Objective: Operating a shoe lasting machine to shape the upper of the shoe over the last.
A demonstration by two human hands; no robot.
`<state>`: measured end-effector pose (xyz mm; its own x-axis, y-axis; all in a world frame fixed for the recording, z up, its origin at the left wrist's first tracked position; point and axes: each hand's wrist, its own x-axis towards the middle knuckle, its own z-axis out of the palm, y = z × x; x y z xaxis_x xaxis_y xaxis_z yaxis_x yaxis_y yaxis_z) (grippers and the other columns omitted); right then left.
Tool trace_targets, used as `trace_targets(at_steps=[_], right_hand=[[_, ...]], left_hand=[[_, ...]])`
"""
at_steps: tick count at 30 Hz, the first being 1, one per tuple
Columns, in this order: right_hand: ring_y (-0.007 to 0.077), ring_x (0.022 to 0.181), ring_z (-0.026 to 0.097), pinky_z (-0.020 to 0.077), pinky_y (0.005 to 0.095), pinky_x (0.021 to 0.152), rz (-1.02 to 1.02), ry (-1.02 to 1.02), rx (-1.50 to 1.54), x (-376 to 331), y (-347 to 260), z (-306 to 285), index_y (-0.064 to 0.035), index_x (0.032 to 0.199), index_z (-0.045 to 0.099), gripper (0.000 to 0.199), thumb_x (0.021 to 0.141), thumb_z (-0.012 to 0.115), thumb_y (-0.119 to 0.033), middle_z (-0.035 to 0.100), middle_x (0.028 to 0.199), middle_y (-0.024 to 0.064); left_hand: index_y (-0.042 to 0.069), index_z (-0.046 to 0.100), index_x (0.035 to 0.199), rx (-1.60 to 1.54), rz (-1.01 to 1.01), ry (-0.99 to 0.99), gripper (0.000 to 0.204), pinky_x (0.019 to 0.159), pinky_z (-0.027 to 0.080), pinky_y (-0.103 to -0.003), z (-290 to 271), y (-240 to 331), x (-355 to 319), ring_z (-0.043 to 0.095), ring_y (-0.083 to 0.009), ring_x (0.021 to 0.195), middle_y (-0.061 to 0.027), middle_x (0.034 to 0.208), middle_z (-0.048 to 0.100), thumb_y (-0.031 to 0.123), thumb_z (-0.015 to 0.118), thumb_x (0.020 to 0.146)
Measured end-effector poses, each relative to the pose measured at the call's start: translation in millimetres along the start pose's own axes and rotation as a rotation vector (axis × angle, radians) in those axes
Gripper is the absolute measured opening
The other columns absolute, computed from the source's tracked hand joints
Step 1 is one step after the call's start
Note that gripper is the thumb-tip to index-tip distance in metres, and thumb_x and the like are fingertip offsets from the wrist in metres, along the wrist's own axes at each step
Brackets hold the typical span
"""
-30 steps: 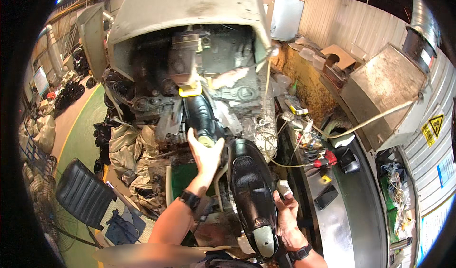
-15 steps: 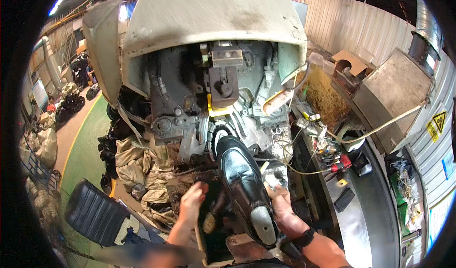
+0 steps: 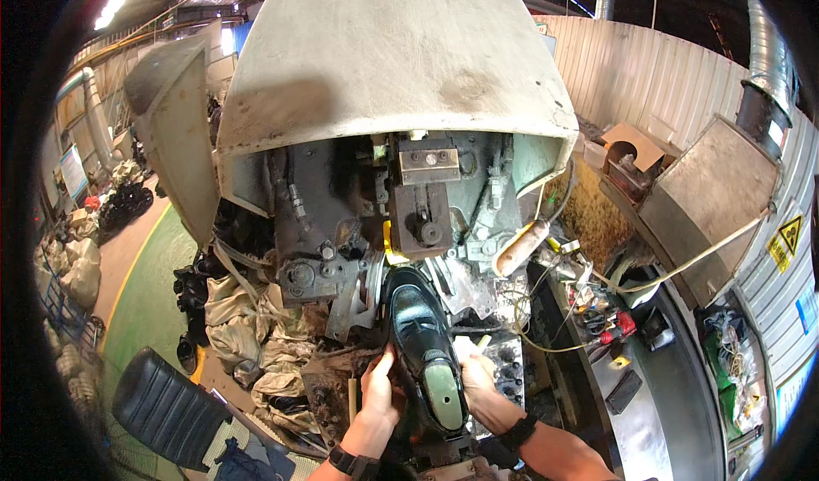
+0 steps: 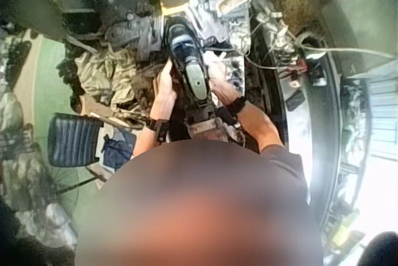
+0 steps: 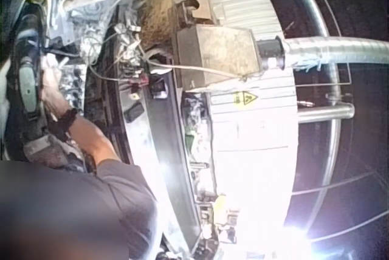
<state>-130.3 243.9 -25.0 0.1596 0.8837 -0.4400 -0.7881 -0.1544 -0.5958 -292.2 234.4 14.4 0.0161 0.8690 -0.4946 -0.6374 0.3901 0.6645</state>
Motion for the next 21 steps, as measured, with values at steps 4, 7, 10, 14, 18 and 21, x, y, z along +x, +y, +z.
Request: trace_targets(at_steps=[4,7,10,14,18,21], right_hand=[[0.0157,0.074,0.068,0.0586,0.0302,0.065,-0.018,-0.064,0.008,5.2,-0.1,0.1,-0.0002,0.106,0.064,0.009,0.097,0.063,-0.004,0.070,0.093,0.0070],[0.0156,0.075,0.068,0.0585,0.0304,0.065,0.030,0.008,-0.062,9.4,0.9,-5.1,-0.0014,0.111,0.063,0.014,0.098,0.063,-0.006,0.070,0.093,0.0060],[0.0160,0.075,0.068,0.0590,0.0317,0.066,-0.001,-0.146,0.017,18.7,3.7,-7.6,-0.0022,0.113,0.063,0.017,0.097,0.065,-0.008,0.070,0.093,0.0058],[0.0173,0.078,0.069,0.0594,0.0336,0.067,-0.004,-0.187,0.064,31.4,8.1,-4.4,-0.0024,0.114,0.062,0.019,0.097,0.066,-0.010,0.071,0.097,0.0069],[0.0176,0.077,0.070,0.0590,0.0332,0.066,-0.012,-0.107,-0.016,31.5,5.3,-0.9,-0.0018,0.116,0.062,0.024,0.095,0.070,-0.011,0.071,0.096,0.0078],[0.0161,0.074,0.068,0.0580,0.0318,0.064,-0.020,-0.088,-0.029,27.6,1.9,0.5,-0.0019,0.114,0.063,0.024,0.094,0.071,-0.012,0.071,0.095,0.0068]], left_hand=[[0.002,0.062,0.116,-0.208,-0.029,-0.080,0.031,0.089,0.052,-0.039,-4.4,-9.8,16.2,0.065,-0.0232,0.102,-0.0100,0.111,0.068,0.028,0.065,0.098],[0.002,0.062,0.112,-0.225,0.071,-0.024,0.026,0.092,0.051,-0.039,-8.5,-27.6,25.0,0.064,-0.0235,0.100,-0.0101,0.109,0.068,0.025,0.058,0.102],[0.003,0.060,0.107,-0.130,0.148,0.150,0.024,0.086,0.052,-0.038,-10.5,-44.3,39.8,0.063,-0.0211,0.093,-0.0082,0.101,0.066,0.026,0.058,0.103],[0.003,0.059,0.104,-0.080,0.255,0.103,0.023,0.072,0.052,-0.033,-13.6,-53.1,54.9,0.061,-0.0184,0.083,-0.0069,0.093,0.064,0.027,0.058,0.104],[0.003,0.060,0.109,-0.055,0.260,0.106,0.025,0.077,0.053,-0.033,-13.6,-51.7,53.9,0.063,-0.0185,0.088,-0.0078,0.100,0.065,0.027,0.054,0.105],[0.002,0.060,0.114,-0.109,0.232,-0.010,0.031,0.083,0.053,-0.034,-17.6,-49.2,52.2,0.063,-0.0187,0.096,-0.0089,0.109,0.066,0.029,0.049,0.107]])
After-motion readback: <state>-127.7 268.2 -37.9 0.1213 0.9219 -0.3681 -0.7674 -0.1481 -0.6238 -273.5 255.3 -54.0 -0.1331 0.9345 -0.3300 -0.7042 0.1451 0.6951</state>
